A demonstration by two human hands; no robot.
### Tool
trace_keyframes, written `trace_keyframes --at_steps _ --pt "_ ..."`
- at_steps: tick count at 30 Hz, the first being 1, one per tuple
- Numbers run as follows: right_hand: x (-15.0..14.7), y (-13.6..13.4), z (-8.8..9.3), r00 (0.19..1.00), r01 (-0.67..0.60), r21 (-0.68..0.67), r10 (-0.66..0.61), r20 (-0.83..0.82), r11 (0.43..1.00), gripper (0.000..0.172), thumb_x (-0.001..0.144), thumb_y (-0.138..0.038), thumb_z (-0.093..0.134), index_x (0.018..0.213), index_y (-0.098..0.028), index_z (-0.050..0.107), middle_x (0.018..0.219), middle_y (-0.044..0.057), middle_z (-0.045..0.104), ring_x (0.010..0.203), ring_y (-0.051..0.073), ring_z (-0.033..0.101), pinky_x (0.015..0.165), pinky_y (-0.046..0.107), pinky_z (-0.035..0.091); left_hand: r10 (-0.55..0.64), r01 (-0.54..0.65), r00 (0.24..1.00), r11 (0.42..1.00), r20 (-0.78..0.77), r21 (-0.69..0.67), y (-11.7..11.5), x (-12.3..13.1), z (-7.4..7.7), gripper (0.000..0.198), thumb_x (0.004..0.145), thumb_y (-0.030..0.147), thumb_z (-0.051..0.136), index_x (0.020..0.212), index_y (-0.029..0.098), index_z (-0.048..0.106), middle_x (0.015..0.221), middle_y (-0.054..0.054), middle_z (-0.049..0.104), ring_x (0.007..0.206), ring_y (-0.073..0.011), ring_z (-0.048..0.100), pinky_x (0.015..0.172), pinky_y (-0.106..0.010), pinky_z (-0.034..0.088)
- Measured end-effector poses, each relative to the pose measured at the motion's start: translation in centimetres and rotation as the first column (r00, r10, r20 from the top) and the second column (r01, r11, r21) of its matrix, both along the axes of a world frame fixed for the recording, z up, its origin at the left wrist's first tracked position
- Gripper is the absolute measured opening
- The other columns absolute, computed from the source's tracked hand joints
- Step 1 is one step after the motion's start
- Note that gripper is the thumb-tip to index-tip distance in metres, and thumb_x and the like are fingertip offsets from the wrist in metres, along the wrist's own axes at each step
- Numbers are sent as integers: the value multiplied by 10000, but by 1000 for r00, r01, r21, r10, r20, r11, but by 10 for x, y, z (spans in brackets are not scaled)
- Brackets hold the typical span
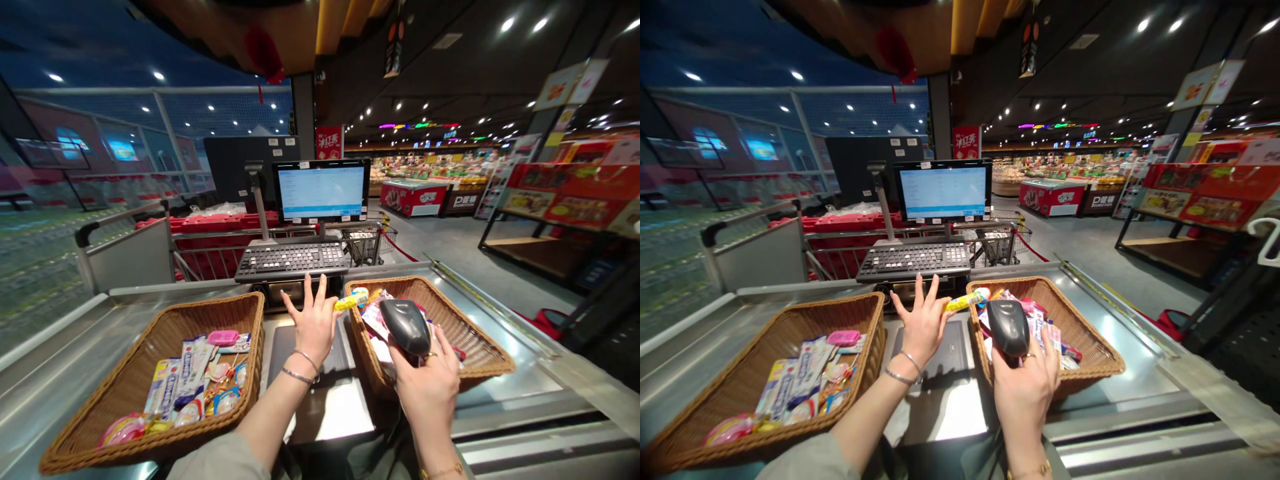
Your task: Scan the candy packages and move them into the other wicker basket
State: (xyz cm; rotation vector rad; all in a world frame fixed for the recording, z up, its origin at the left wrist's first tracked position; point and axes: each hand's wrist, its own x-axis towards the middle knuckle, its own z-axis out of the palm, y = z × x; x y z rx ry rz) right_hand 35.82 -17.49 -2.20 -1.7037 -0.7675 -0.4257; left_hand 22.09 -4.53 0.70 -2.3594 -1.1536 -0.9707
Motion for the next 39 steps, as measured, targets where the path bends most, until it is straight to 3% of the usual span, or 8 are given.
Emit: trace_keyframes --at_steps 5,18,28,33,36,39 --pt "5 -5 5 997 46 -9 -46 -58 999 579 742 -524 635 1119 -86 672 1313 243 574 1310 346 468 1095 541 340 -31 31 999 999 -11 -8 -1 8 -1 230 932 331 530 1090 273 687 1546 -49 372 1478 -370 186 1067 -779 -113" --pt "24 -13 7 987 114 66 -106 -119 991 525 694 -533 680 963 -82 708 1100 211 679 1247 356 508 1072 510 382 -103 104 992 995 -70 3 -1 25 -6 164 914 332 575 1026 282 684 1540 -33 385 1481 -356 174 1066 -776 -119" --pt "30 -18 14 962 222 118 -198 -189 968 518 702 -531 700 901 -54 729 1045 228 683 1214 374 542 1030 515 434 -275 298 938 951 -211 85 1 56 -9 205 953 269 506 1068 266 676 1562 -34 342 1486 -343 145 1061 -767 -137" --pt "35 -19 13 946 260 118 -228 -230 959 500 689 -536 718 873 -71 729 1050 227 686 1196 375 554 1023 517 444 -377 416 888 903 -264 107 1 84 -4 340 959 243 484 1256 367 595 1578 9 311 1494 -317 104 1065 -753 -153" --pt "36 -18 12 942 273 131 -238 -237 953 502 680 -542 723 870 -78 729 1053 224 687 1181 370 563 1020 520 447 -353 378 909 923 -223 77 0 91 -1 507 960 224 463 1431 407 416 1595 -5 262 1495 -313 59 1075 -735 -162" --pt "35 -17 13 944 270 125 -236 -231 955 497 688 -547 709 845 -76 731 1042 229 687 1183 373 564 1024 527 444 -288 298 943 954 -166 41 0 85 -1 529 959 236 450 1467 366 378 1594 -34 258 1497 -312 35 1083 -730 -156"
